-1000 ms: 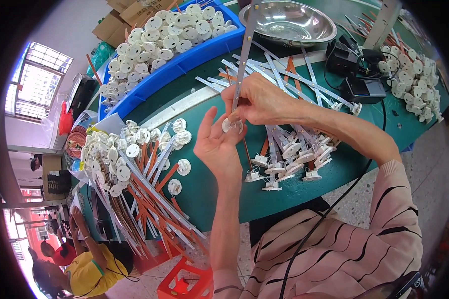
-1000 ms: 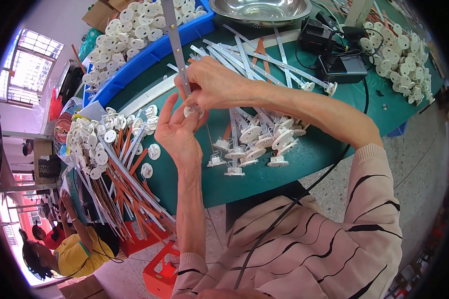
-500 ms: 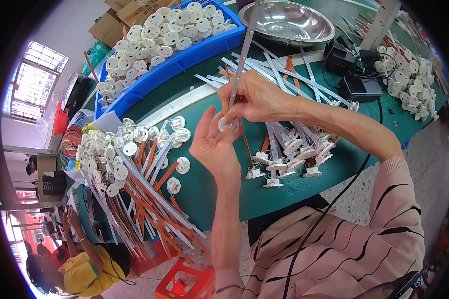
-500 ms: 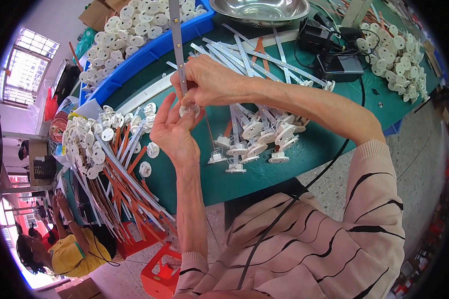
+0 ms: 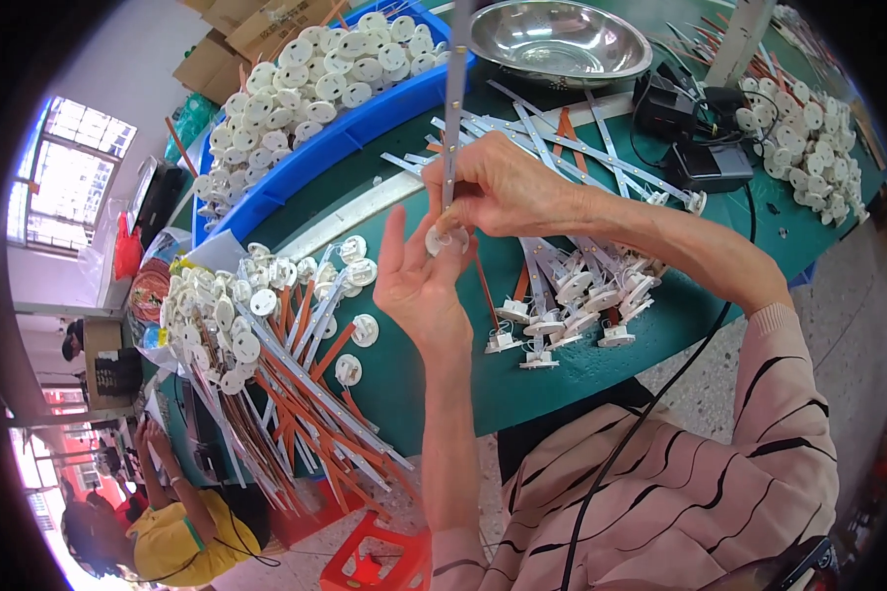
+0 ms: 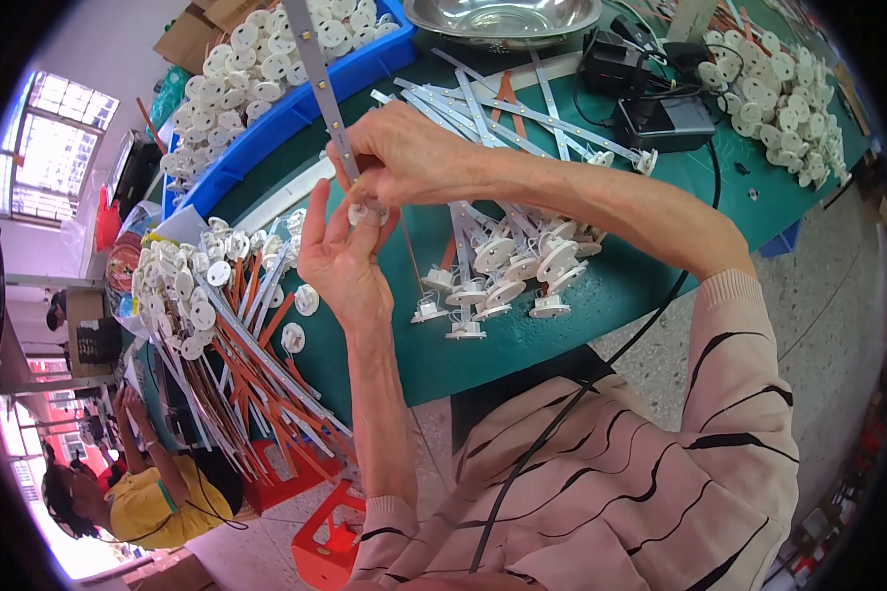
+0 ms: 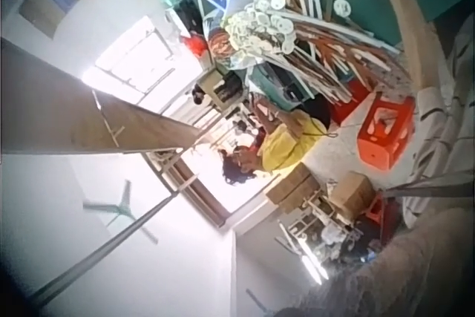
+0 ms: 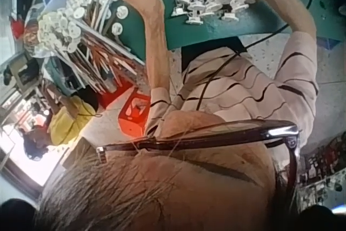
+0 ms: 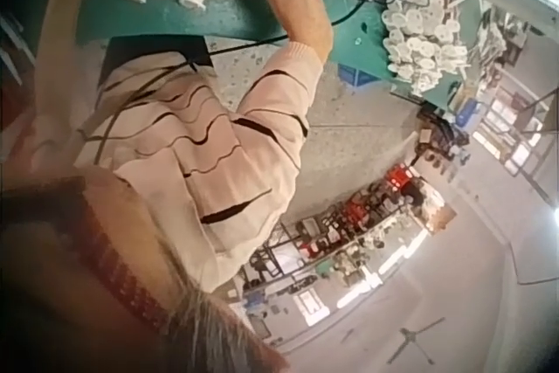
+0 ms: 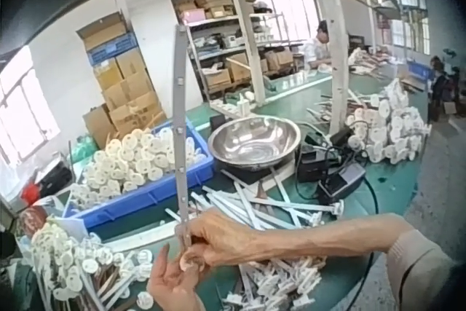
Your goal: The person assembles LED light strips by attaching plastic mounting components to the PCB strips using an assembly tool.
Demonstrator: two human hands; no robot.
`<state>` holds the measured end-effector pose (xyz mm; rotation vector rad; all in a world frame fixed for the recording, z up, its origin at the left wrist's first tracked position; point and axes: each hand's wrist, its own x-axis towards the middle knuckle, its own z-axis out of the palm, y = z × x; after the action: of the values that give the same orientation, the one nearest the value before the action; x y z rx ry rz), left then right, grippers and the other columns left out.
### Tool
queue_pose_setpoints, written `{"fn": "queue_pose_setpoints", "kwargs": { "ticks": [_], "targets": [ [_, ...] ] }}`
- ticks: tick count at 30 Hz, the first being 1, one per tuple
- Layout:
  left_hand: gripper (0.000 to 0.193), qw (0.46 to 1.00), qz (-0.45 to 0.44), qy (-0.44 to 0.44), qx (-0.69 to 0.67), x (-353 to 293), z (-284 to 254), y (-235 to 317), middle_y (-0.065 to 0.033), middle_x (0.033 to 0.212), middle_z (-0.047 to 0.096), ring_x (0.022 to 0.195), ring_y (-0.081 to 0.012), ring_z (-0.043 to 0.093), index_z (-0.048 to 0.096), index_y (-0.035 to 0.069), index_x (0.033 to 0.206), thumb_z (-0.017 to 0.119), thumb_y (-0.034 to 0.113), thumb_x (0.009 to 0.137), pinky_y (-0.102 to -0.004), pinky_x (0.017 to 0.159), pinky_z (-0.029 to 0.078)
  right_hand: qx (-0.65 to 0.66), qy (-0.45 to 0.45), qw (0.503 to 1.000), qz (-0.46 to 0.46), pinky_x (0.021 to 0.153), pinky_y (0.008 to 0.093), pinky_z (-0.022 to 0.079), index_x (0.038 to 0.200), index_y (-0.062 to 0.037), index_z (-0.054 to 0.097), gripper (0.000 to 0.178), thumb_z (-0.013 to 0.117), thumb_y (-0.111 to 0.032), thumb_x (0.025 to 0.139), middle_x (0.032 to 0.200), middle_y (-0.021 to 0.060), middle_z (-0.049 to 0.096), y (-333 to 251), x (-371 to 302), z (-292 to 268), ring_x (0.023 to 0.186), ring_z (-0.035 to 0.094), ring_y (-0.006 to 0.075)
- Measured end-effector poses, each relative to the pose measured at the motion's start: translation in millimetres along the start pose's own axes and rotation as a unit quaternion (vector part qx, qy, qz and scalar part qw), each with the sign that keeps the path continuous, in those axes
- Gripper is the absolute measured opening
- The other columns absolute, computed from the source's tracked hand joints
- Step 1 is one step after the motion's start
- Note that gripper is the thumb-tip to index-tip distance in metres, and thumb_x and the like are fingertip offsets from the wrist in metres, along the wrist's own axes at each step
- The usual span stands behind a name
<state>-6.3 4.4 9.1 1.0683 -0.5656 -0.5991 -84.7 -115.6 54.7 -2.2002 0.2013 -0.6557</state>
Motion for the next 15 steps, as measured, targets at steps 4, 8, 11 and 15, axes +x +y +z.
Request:
{"fn": "queue_pose_setpoints", "kwargs": {
  "ticks": [4, 8, 11, 15],
  "targets": [
    [0.038, 0.990, -0.065, -0.065, -0.106, 3.4, -6.8, 2.1, -0.0184, 0.108, 0.058, 0.097, -0.0230, 0.060, 0.045, -0.011, 0.120, 0.056, 0.003, 0.087, -0.0329, 0.082, 0.052, 0.032, 0.024, 0.999, 0.007, 0.056, 0.0296, 0.044, 0.070, 0.0005, 0.059, 0.007, 0.066, -0.001, 0.069, 0.060, 0.0095, 0.058, -4.6, 4.9, -6.4, 0.058, 0.058, 0.0173],
    [0.035, 0.979, -0.106, -0.113, -0.130, 5.0, -6.7, -4.9, -0.0166, 0.109, 0.058, 0.100, -0.0220, 0.059, 0.046, -0.011, 0.119, 0.052, 0.008, 0.090, -0.0327, 0.085, 0.051, 0.010, 0.027, 1.000, 0.005, 0.054, 0.0294, 0.043, 0.071, 0.0007, 0.059, 0.008, 0.067, -0.001, 0.068, 0.061, 0.0102, 0.058, 1.7, 0.3, -7.3, 0.057, 0.057, 0.0180],
    [0.033, 0.984, -0.096, -0.100, -0.115, 4.4, -7.8, -3.0, -0.0155, 0.107, 0.059, 0.097, -0.0201, 0.060, 0.048, -0.010, 0.117, 0.052, 0.009, 0.090, -0.0312, 0.084, 0.052, -0.004, 0.013, 1.000, -0.007, 0.054, 0.0297, 0.043, 0.070, 0.0008, 0.059, 0.008, 0.067, 0.000, 0.068, 0.061, 0.0098, 0.057, -0.9, 2.6, -5.8, 0.057, 0.056, 0.0180],
    [0.030, 0.990, -0.081, -0.082, -0.086, 1.7, -7.8, 0.3, -0.0151, 0.104, 0.060, 0.093, -0.0196, 0.062, 0.050, -0.010, 0.115, 0.051, 0.007, 0.090, -0.0307, 0.082, 0.053, 0.020, -0.005, 1.000, -0.002, 0.055, 0.0304, 0.043, 0.070, 0.0003, 0.059, 0.007, 0.066, 0.002, 0.069, 0.059, 0.0085, 0.055, 1.1, 1.8, -3.5, 0.055, 0.055, 0.0185]
  ]
}}
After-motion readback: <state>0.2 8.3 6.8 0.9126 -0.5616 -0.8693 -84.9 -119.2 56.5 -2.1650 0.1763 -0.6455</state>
